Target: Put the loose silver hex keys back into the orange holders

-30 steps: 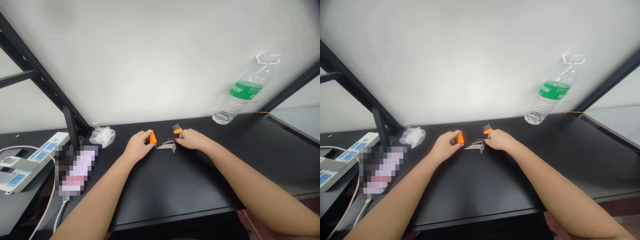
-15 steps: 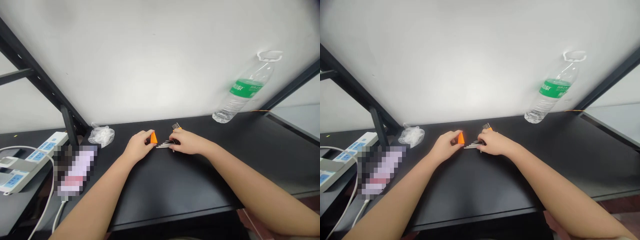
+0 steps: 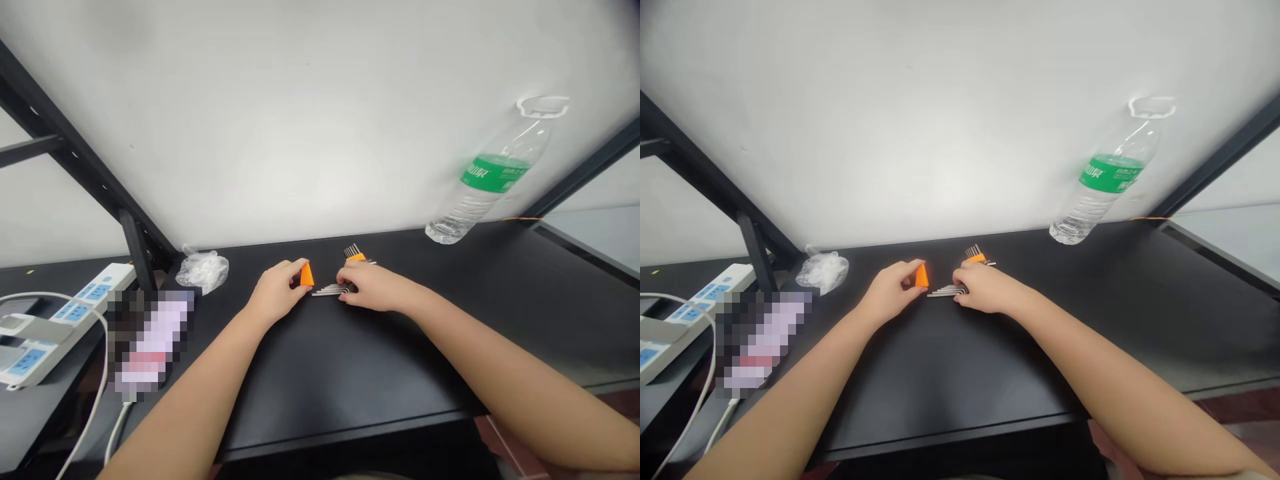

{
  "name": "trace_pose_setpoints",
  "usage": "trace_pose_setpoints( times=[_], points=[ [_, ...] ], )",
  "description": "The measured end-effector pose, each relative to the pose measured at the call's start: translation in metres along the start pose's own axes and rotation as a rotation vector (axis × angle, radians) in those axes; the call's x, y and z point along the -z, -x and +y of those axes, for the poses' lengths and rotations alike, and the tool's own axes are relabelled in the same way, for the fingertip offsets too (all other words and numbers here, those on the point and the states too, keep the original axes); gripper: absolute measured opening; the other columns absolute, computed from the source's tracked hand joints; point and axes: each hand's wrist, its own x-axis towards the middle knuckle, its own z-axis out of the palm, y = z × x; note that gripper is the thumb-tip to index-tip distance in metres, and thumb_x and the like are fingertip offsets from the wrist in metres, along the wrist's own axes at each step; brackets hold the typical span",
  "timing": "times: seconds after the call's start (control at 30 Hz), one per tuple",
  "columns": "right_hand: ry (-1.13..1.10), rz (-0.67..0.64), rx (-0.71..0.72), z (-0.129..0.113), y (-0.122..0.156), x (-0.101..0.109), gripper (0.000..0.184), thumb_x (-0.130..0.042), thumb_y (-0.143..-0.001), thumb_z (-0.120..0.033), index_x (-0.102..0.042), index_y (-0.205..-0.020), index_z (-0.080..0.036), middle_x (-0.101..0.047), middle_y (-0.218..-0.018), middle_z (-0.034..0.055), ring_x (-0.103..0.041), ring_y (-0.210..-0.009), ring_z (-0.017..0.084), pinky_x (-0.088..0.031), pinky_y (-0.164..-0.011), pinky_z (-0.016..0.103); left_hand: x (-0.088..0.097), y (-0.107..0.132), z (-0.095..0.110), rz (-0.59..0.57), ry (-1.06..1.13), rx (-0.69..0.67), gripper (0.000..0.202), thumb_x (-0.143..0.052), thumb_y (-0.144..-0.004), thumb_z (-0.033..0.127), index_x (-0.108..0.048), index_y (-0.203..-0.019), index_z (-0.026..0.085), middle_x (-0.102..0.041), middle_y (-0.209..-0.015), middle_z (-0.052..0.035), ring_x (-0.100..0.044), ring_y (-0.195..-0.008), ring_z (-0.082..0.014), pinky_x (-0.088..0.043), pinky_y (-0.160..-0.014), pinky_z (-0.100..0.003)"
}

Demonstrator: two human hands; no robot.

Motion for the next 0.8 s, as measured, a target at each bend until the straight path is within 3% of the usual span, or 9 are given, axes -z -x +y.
trace_pose_setpoints(
  times=[0.3,0.5,0.67,0.8],
  points=[
    [0.043,0.098,0.044,-0.012,0.001,-0.002,0.008,-0.064,-0.090,-0.026,-0.065,-0.095,-0.020,-0.062,-0.103,0.0073,-0.060,-0.084,0.019,-0.043,-0.071,0.029,0.003,-0.001,0.006,-0.025,-0.032,0.042,0.043,-0.065,-0.084,0.024,-0.062,-0.127,0.029,-0.066,-0.091,0.0001,-0.061,-0.080,-0.0177,-0.048,-0.074,-0.029],
    [0.077,0.043,0.188,-0.019,0.001,-0.003,0.008,-0.060,-0.091,-0.020,-0.067,-0.091,-0.018,-0.062,-0.098,0.0083,-0.060,-0.084,0.020,-0.044,-0.075,0.030,0.004,-0.001,0.007,-0.018,-0.016,0.035,0.043,-0.060,-0.080,0.019,-0.062,-0.121,0.030,-0.067,-0.092,0.0012,-0.062,-0.080,-0.0177,-0.048,-0.073,-0.029],
    [0.143,0.059,0.187,-0.028,0.001,-0.008,0.008,-0.058,-0.086,-0.013,-0.063,-0.081,-0.017,-0.062,-0.091,0.0084,-0.059,-0.079,0.019,-0.041,-0.070,0.030,0.002,0.000,0.008,-0.016,0.011,0.063,0.039,-0.063,-0.080,0.022,-0.063,-0.118,0.030,-0.068,-0.090,0.0026,-0.062,-0.077,-0.0168,-0.047,-0.070,-0.028],
    [0.052,0.098,0.171,-0.026,0.003,-0.004,0.008,-0.060,-0.083,-0.011,-0.060,-0.082,-0.019,-0.063,-0.086,0.0039,-0.057,-0.072,0.016,-0.040,-0.066,0.028,0.002,0.000,0.008,-0.022,0.036,0.086,0.036,-0.066,-0.080,0.024,-0.064,-0.116,0.029,-0.069,-0.088,0.0035,-0.062,-0.075,-0.0159,-0.046,-0.068,-0.028]
  ],
)
